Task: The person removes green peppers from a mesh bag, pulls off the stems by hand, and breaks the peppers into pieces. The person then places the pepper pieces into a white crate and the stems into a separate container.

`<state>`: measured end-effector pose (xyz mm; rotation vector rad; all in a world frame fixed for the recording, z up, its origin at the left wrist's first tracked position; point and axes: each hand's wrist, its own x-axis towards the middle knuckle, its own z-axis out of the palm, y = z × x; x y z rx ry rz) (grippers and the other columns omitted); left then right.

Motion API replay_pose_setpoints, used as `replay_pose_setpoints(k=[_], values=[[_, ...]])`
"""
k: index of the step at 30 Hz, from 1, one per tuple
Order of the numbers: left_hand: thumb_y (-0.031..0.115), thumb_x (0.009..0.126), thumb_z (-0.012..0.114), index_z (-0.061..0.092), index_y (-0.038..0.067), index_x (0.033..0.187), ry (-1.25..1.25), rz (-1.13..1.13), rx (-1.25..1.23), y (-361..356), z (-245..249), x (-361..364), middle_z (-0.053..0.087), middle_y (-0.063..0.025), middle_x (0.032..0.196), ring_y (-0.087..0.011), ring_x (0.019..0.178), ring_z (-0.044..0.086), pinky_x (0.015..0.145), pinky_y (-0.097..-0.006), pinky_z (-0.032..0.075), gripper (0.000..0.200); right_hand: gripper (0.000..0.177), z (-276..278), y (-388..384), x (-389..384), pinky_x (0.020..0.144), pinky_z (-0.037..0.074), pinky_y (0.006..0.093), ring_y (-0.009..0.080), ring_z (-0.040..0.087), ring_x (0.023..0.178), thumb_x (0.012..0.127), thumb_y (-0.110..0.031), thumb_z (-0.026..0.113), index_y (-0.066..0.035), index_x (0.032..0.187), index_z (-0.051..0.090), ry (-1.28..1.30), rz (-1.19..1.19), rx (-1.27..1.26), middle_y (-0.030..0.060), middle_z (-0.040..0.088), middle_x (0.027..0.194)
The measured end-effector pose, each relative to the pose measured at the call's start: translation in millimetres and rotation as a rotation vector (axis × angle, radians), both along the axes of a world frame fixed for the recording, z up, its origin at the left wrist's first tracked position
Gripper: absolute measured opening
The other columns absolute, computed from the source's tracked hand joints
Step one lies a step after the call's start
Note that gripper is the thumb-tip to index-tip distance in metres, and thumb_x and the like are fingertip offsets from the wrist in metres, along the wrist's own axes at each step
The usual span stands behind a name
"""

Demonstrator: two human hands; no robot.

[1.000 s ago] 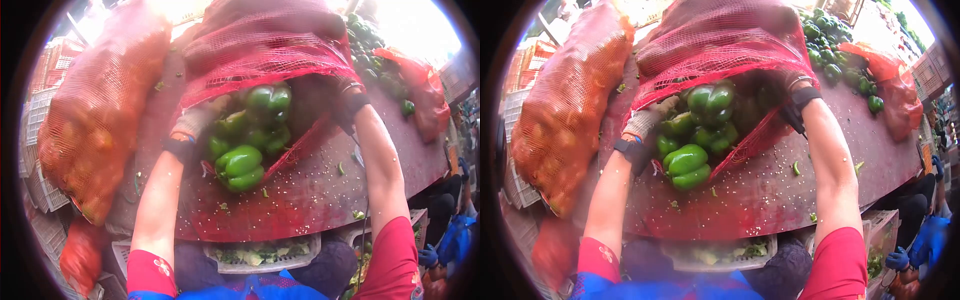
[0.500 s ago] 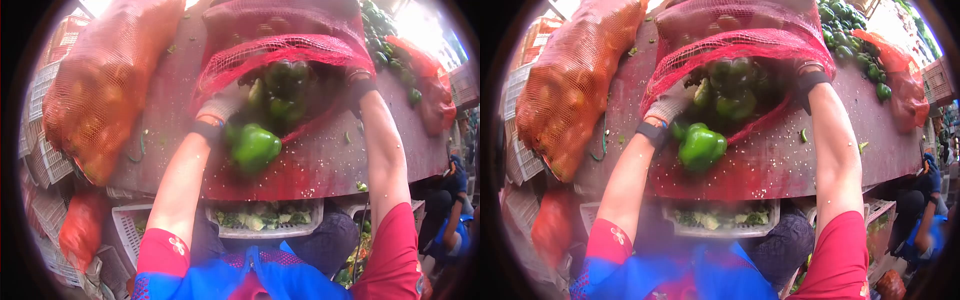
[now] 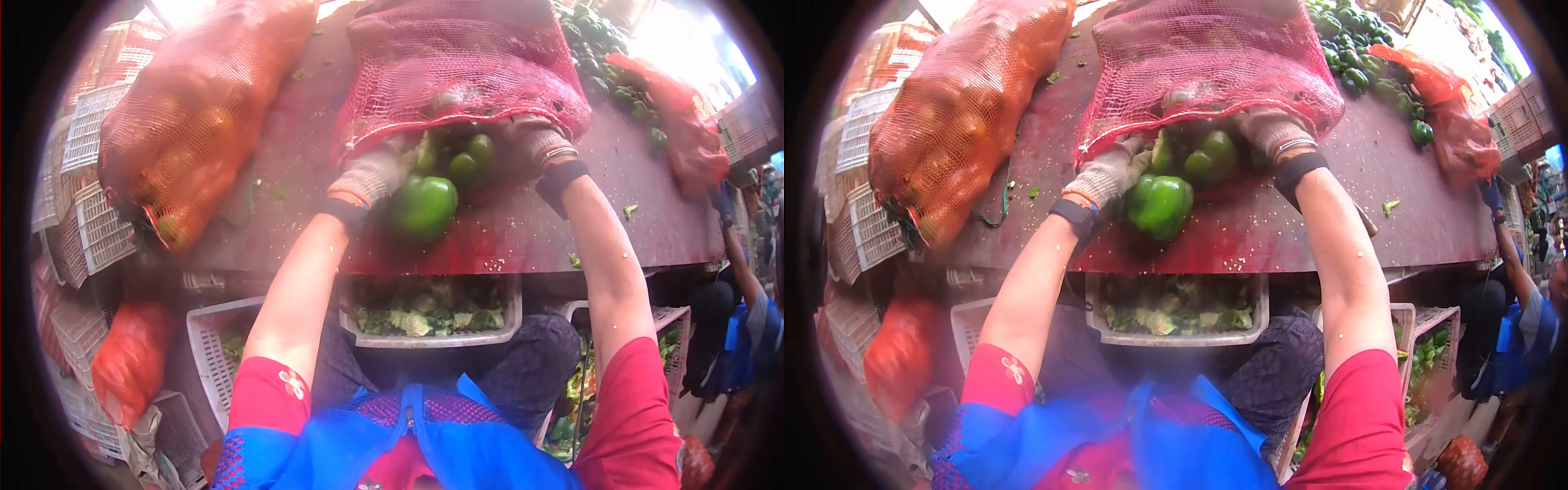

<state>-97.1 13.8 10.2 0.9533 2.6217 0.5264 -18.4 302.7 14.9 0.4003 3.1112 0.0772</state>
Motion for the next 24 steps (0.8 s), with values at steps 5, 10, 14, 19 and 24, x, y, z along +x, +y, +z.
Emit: replay_pose_setpoints(k=[5,10,14,19,24], values=[[0.03,0.091,0.062,0.051,0.002,0.135,-0.174,-0.147,0.153,-54,50,28,0.061,-0.0172,0.127,-0.0246,0.118,0.057,0.1,-0.0309,0.043,0.053,0.045,55,-63,51,0.097,0.044,0.046,0.034,0.058,0.114,0.092,-0.043,0.053,-0.014,0.126,0.058,0.068,-0.12,-0.284,0.0182,0.061,0.12],[0.02,0.09,0.063,0.059,-0.002,0.125,-0.213,-0.234,0.066,-115,89,42,0.067,-0.0141,0.116,-0.0151,0.107,0.061,0.094,-0.0307,0.046,0.042,0.045,35,-91,99,0.096,0.045,0.0476,0.038,0.054,0.113,0.086,-0.038,0.065,-0.009,0.119,0.062,0.297,0.022,-0.133,0.0192,0.057,0.122],[0.019,0.087,0.062,0.06,-0.003,0.123,0.087,-0.113,-0.187,-175,142,74,0.067,-0.0194,0.114,-0.0261,0.103,0.066,0.088,-0.0329,0.05,0.042,0.061,44,-139,139,0.102,0.042,0.0442,0.0361,0.049,0.121,0.084,-0.04,0.067,-0.007,0.133,0.052,0.218,-0.004,-0.436,0.0181,0.052,0.129],[0.02,0.084,0.062,0.06,-0.003,0.122,0.063,0.022,-0.268,-223,168,145,0.067,-0.0208,0.113,-0.0281,0.106,0.065,0.093,-0.0342,0.048,0.044,0.086,23,-185,148,0.107,0.037,0.0442,0.0373,0.041,0.129,0.075,-0.045,0.076,-0.01,0.144,0.04,0.371,0.162,-0.381,0.0201,0.039,0.143],[0.022,0.084,0.062,0.06,-0.005,0.123,-0.023,-0.033,-0.145,-161,129,157,0.061,-0.0222,0.126,-0.0291,0.118,0.059,0.102,-0.0347,0.043,0.047,0.087,17,-183,141,0.096,0.044,0.045,0.0346,0.049,0.118,0.068,-0.043,0.08,-0.011,0.139,0.041,0.363,0.137,-0.341,0.0183,0.048,0.128]])
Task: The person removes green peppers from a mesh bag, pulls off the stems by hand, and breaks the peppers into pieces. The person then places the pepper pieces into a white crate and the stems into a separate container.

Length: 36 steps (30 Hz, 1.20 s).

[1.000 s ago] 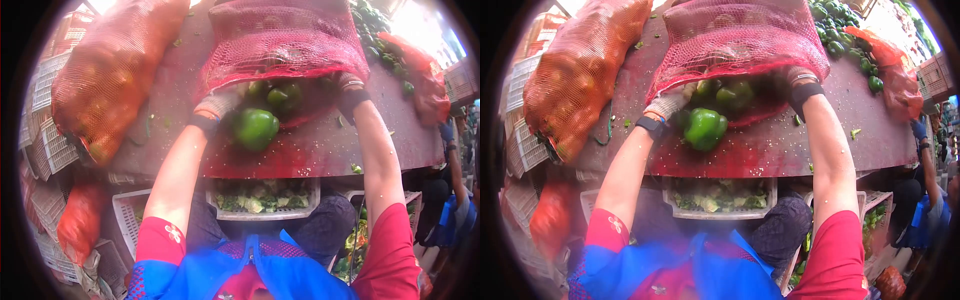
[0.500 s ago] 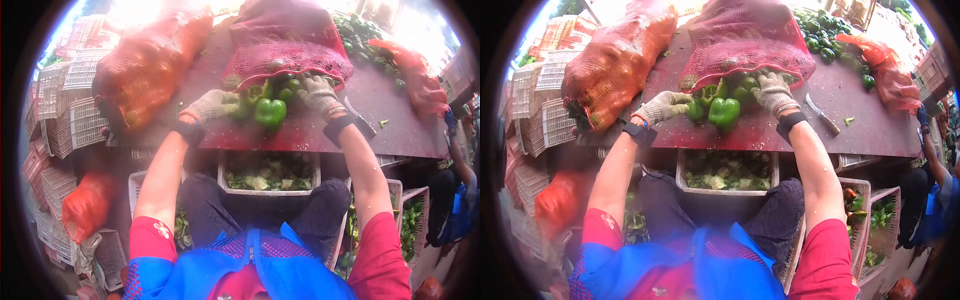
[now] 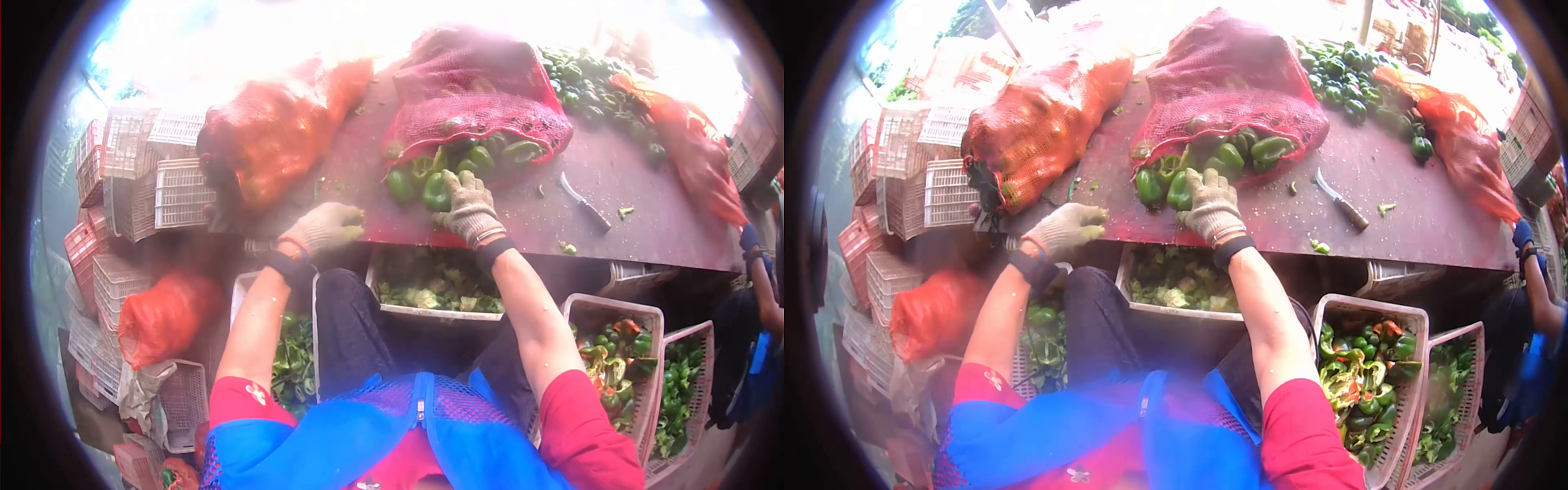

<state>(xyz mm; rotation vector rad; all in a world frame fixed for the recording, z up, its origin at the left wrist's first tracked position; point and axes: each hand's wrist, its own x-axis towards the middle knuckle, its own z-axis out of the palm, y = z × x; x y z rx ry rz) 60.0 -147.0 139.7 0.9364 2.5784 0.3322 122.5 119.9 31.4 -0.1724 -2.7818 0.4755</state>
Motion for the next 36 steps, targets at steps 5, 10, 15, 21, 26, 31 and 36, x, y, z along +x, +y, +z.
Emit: replay_pose_setpoints(k=[5,10,15,21,26,31,36], values=[[0.022,0.084,0.064,0.055,0.002,0.129,0.289,-0.092,0.162,108,-72,-55,0.057,-0.0199,0.13,-0.0342,0.122,0.054,0.103,-0.0403,0.042,0.05,0.08,-13,19,23,0.088,0.047,0.0467,0.0352,0.057,0.105,0.065,-0.048,0.082,-0.005,0.124,0.047,-0.083,-0.178,-0.145,0.0177,0.056,0.111],[0.036,0.078,0.07,0.045,0.013,0.14,0.345,0.298,-0.022,191,-100,-69,0.056,-0.0188,0.13,-0.0345,0.122,0.053,0.101,-0.0433,0.043,0.07,0.086,-34,32,35,0.088,0.047,0.0475,0.0359,0.057,0.105,0.066,-0.048,0.081,-0.003,0.129,0.044,-0.158,-0.174,-0.186,0.0201,0.056,0.114],[0.02,0.081,0.071,0.064,0.007,0.117,-0.106,0.435,0.55,183,-117,-85,0.07,-0.0136,0.103,-0.0282,0.099,0.066,0.087,-0.0392,0.052,0.039,0.093,-47,28,37,0.087,0.046,0.0462,0.0354,0.056,0.106,0.065,-0.04,0.082,-0.002,0.137,0.037,-0.064,-0.171,-0.126,0.0188,0.055,0.114],[0.003,0.086,0.067,0.06,0.002,0.12,-0.776,0.295,1.097,58,-45,-45,0.068,-0.0115,0.104,-0.022,0.09,0.069,0.076,-0.0357,0.058,0.036,0.09,-47,21,34,0.087,0.046,0.0466,0.0339,0.057,0.105,0.069,-0.037,0.079,-0.001,0.14,0.035,-0.063,-0.21,-0.102,0.0176,0.055,0.116],[0.009,0.083,0.066,0.064,0.003,0.114,-0.6,0.604,0.878,-103,-20,28,0.068,-0.0132,0.1,-0.027,0.09,0.068,0.073,-0.0366,0.055,0.032,0.088,-45,15,32,0.084,0.049,0.0461,0.0343,0.061,0.101,0.072,-0.037,0.076,0.001,0.14,0.034,-0.093,-0.235,-0.102,0.0182,0.058,0.112],[0.026,0.078,0.068,0.069,0.006,0.109,0.362,0.404,-0.414,-131,-27,33,0.068,-0.0159,0.107,-0.0341,0.099,0.064,0.089,-0.042,0.049,0.037,0.089,-36,13,29,0.085,0.049,0.0471,0.0352,0.061,0.101,0.074,-0.039,0.075,0.001,0.14,0.033,-0.136,-0.262,-0.157,0.0195,0.058,0.111],[0.027,0.084,0.065,0.068,0.002,0.103,0.311,0.117,0.14,28,-51,-14,0.068,-0.0186,0.099,-0.034,0.096,0.066,0.084,-0.042,0.05,0.032,0.089,-34,8,24,0.086,0.049,0.0481,0.0363,0.061,0.103,0.075,-0.039,0.075,0.002,0.141,0.031,-0.144,-0.252,-0.15,0.0204,0.058,0.111]])
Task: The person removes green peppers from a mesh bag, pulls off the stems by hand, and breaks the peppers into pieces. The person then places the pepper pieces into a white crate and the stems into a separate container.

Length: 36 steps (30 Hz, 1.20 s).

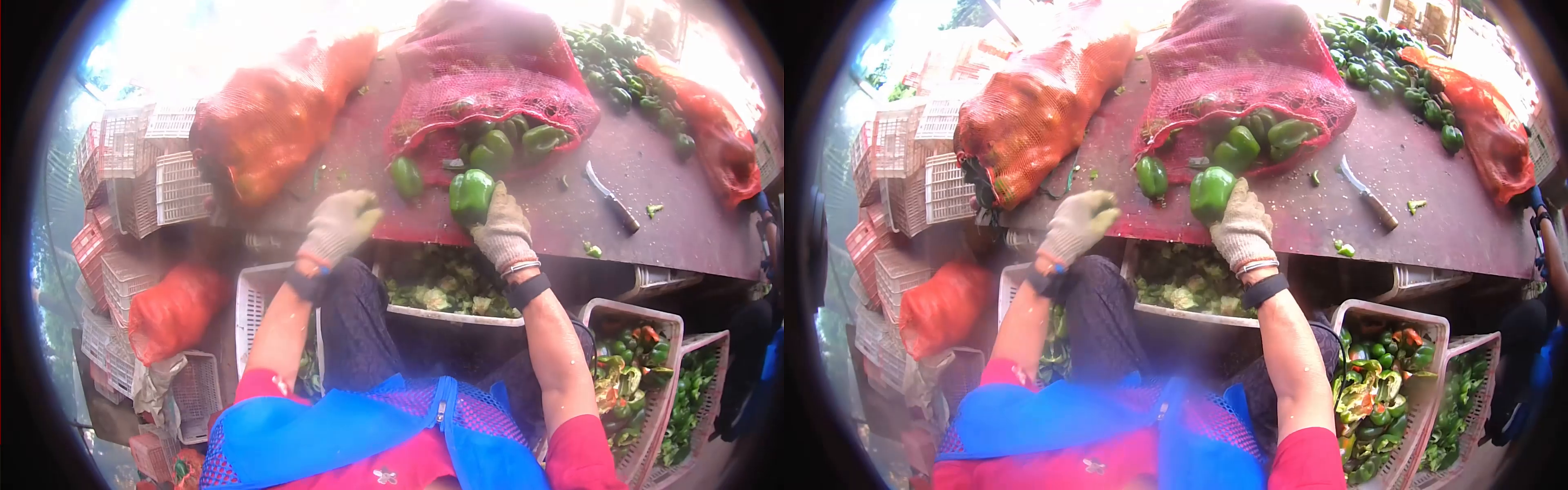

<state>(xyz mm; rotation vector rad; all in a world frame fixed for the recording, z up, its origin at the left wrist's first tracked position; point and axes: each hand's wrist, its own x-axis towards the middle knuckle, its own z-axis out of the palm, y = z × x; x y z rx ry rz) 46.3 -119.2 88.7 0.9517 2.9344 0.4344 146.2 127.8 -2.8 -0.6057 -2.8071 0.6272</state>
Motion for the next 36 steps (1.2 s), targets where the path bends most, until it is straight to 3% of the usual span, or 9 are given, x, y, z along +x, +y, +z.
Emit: replay_pose_setpoints(k=[6,10,14,18,22,28,31,34,36], values=[[0.043,0.08,0.07,0.05,0.001,0.131,-0.137,0.467,0.079,98,-73,-73,0.063,-0.0253,0.117,-0.0393,0.107,0.062,0.088,-0.0427,0.05,0.07,0.091,2,-1,-13,0.082,0.051,0.0463,0.0369,0.062,0.098,0.074,-0.035,0.077,0.002,0.143,0.029,-0.027,0.0,-0.057,0.0212,0.059,0.108],[0.022,0.075,0.079,0.055,0.002,0.116,-0.433,0.465,0.541,80,-86,-92,0.066,-0.0134,0.093,-0.0229,0.09,0.065,0.082,-0.0362,0.052,0.051,0.094,-5,-2,-27,0.081,0.052,0.046,0.0365,0.063,0.094,0.074,-0.035,0.078,0.003,0.144,0.028,-0.018,0.018,-0.016,0.021,0.06,0.105],[0.009,0.073,0.079,0.051,0.004,0.117,-0.51,0.313,1.024,33,-91,-64,0.058,-0.0075,0.103,-0.0171,0.092,0.058,0.082,-0.0319,0.05,0.052,0.097,-13,-4,-44,0.083,0.052,0.0443,0.0382,0.063,0.097,0.073,-0.036,0.078,0.004,0.144,0.026,0.066,0.043,-0.104,0.0234,0.061,0.108],[0.009,0.073,0.08,0.048,0.005,0.126,-0.048,0.041,0.909,13,-72,-25,0.056,-0.0058,0.107,-0.0184,0.103,0.056,0.094,-0.0335,0.046,0.062,0.084,47,-16,-28,0.087,0.051,0.0434,0.037,0.062,0.103,0.076,-0.035,0.078,0.002,0.14,0.037,-0.108,0.046,-0.021,0.0223,0.061,0.11],[0.01,0.069,0.083,0.046,0.004,0.129,0.049,-0.206,0.847,30,-45,22,0.056,-0.0143,0.121,-0.0256,0.115,0.055,0.099,-0.036,0.045,0.071,0.074,44,-52,1,0.093,0.049,0.042,0.0386,0.057,0.112,0.079,-0.039,0.076,-0.001,0.136,0.045,0.604,0.386,-0.3,0.021,0.057,0.121],[0.014,0.095,0.057,0.053,0.004,0.121,-1.266,0.02,1.691,35,-31,60,0.062,-0.013,0.114,-0.0221,0.101,0.063,0.086,-0.0375,0.054,0.028,0.083,45,-69,15,0.105,0.04,0.0366,0.0306,0.051,0.125,0.076,-0.026,0.081,-0.003,0.143,0.038,0.505,0.352,-1.051,0.0204,0.052,0.134],[0.03,0.1,0.048,0.054,0.005,0.123,-1.8,0.039,1.645,23,-44,48,0.063,-0.0119,0.113,-0.0243,0.1,0.064,0.087,-0.0395,0.056,0.034,0.092,32,-80,5,0.104,0.042,0.0373,0.0319,0.053,0.122,0.064,-0.026,0.088,-0.004,0.141,0.042,0.566,0.44,-0.719,0.0186,0.054,0.13],[0.034,0.099,0.049,0.056,0.004,0.121,-1.353,-0.05,1.452,21,-51,45,0.065,-0.0117,0.109,-0.0253,0.101,0.064,0.088,-0.038,0.054,0.038,0.092,38,-87,-2,0.1,0.046,0.0388,0.0325,0.057,0.116,0.058,-0.032,0.091,-0.004,0.134,0.048,0.544,0.539,-0.511,0.0175,0.057,0.126],[0.043,0.099,0.047,0.055,0.004,0.121,-1.481,0.035,1.397,21,-51,37,0.064,-0.0105,0.109,-0.0231,0.098,0.064,0.086,-0.0385,0.055,0.046,0.088,45,-85,-5,0.097,0.048,0.0393,0.0315,0.059,0.113,0.059,-0.033,0.09,-0.003,0.131,0.05,0.475,0.545,-0.557,0.0173,0.058,0.124]])
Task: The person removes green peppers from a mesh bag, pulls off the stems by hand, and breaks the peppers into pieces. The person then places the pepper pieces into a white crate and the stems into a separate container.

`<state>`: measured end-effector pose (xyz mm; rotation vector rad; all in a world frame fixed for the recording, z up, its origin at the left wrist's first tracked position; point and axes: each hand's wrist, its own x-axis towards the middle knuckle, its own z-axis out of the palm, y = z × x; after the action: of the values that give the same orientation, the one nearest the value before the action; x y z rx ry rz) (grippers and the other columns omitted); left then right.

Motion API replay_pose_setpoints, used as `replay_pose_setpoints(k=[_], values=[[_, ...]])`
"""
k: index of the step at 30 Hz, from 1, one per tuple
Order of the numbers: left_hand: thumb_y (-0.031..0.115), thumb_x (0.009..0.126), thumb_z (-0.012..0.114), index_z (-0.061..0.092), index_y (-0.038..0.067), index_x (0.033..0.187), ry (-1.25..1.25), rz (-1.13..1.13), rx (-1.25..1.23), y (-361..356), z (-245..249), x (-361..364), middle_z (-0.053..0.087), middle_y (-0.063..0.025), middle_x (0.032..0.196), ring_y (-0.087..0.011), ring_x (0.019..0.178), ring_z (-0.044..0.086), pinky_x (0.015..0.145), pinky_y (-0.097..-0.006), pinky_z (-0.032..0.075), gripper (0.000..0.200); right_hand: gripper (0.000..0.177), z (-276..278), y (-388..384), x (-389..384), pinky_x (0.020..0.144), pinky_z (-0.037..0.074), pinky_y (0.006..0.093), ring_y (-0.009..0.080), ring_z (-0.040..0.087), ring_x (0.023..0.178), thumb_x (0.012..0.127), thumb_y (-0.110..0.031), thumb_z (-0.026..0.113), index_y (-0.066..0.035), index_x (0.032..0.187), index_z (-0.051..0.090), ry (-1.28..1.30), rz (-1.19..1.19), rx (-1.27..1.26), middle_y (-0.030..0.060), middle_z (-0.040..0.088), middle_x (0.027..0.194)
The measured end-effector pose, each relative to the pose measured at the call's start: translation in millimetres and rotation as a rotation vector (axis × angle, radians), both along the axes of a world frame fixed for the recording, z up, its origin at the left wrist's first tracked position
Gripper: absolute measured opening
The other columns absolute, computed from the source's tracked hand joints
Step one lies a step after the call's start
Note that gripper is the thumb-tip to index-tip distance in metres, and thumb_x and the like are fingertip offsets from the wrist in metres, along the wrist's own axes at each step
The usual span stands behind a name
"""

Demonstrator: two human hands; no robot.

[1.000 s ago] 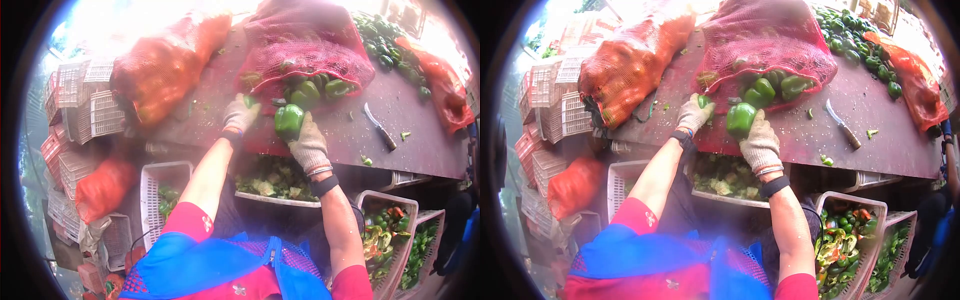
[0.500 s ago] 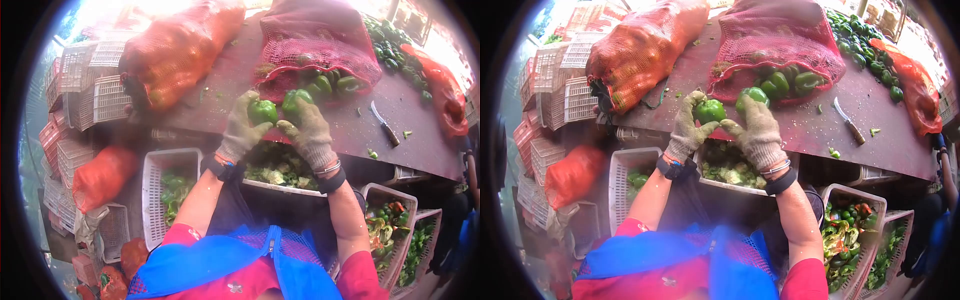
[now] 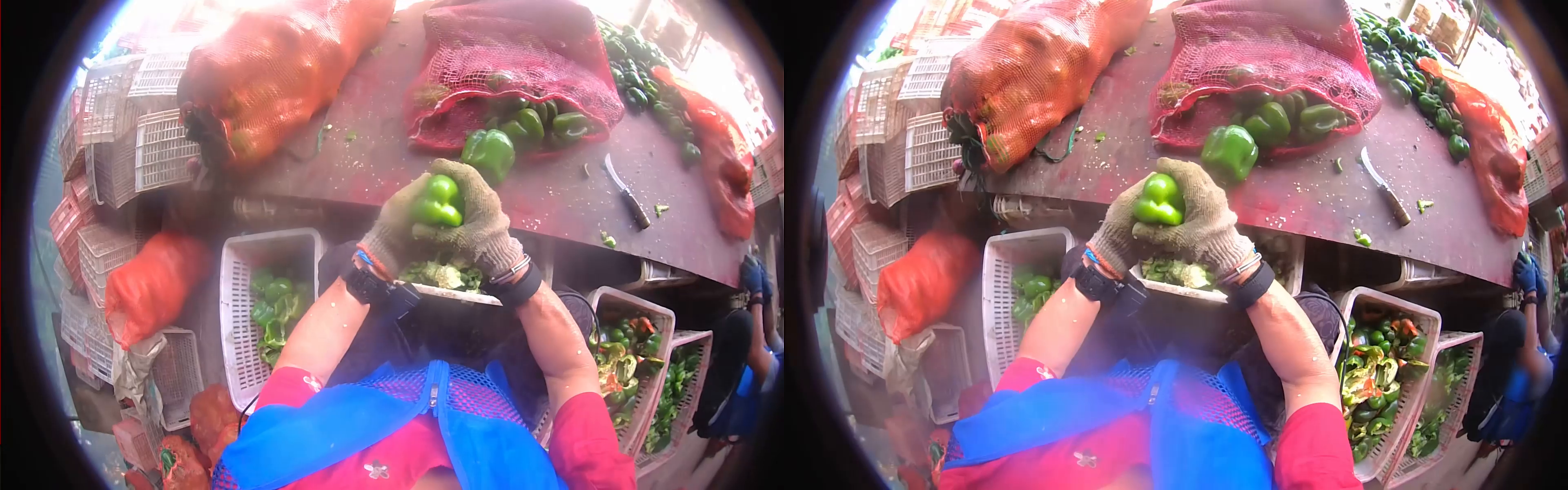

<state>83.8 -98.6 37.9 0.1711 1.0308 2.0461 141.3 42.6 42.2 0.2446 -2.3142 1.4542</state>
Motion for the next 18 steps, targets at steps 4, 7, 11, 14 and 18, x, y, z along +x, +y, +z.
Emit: replay_pose_setpoints(k=[4,7,11,14,18], values=[[0.051,0.098,0.045,0.053,0.002,0.123,0.059,0.009,0.044,7,-12,-13,0.063,-0.01,0.109,-0.0202,0.096,0.064,0.085,-0.0374,0.055,0.055,0.08,-8,5,-8,0.091,0.051,0.039,0.0291,0.062,0.106,0.064,-0.035,0.088,-0.002,0.127,0.051,-0.126,-0.171,-0.13,0.0166,0.062,0.115],[0.058,0.097,0.043,0.05,0.001,0.125,0.514,0.196,-0.165,12,-18,-10,0.062,-0.0097,0.109,-0.018,0.097,0.063,0.086,-0.034,0.053,0.064,0.069,-15,3,-9,0.092,0.049,0.0384,0.029,0.059,0.109,0.074,-0.031,0.082,-0.002,0.128,0.051,-0.05,-0.222,-0.002,0.018,0.058,0.119],[0.056,0.099,0.04,0.051,0.002,0.123,0.446,0.276,-0.054,23,-48,-4,0.061,-0.0101,0.111,-0.0183,0.097,0.062,0.086,-0.0323,0.052,0.06,0.055,-20,2,-9,0.089,0.049,0.0363,0.0251,0.058,0.105,0.083,-0.025,0.073,0.001,0.126,0.051,0.022,-0.205,-0.118,0.0168,0.058,0.118],[0.043,0.102,0.04,0.058,0.0,0.103,1.063,0.519,-0.348,32,-46,-8,0.063,-0.0164,0.091,-0.0267,0.084,0.064,0.072,-0.0372,0.05,0.047,0.042,-5,-7,-8,0.088,0.047,0.0309,0.0165,0.056,0.1,0.089,-0.019,0.065,0.0,0.125,0.053,-0.185,-0.149,-0.444,0.0097,0.059,0.112],[0.032,0.1,0.046,0.057,0.004,0.095,1.022,0.791,-0.438,47,-51,4,0.058,-0.0205,0.089,-0.0416,0.083,0.057,0.07,-0.0461,0.047,0.03,0.029,-21,-11,-21,0.088,0.047,0.0296,0.0141,0.056,0.095,0.097,-0.02,0.055,0.0,0.118,0.057,-0.138,-0.166,-0.509,0.007,0.06,0.107]])
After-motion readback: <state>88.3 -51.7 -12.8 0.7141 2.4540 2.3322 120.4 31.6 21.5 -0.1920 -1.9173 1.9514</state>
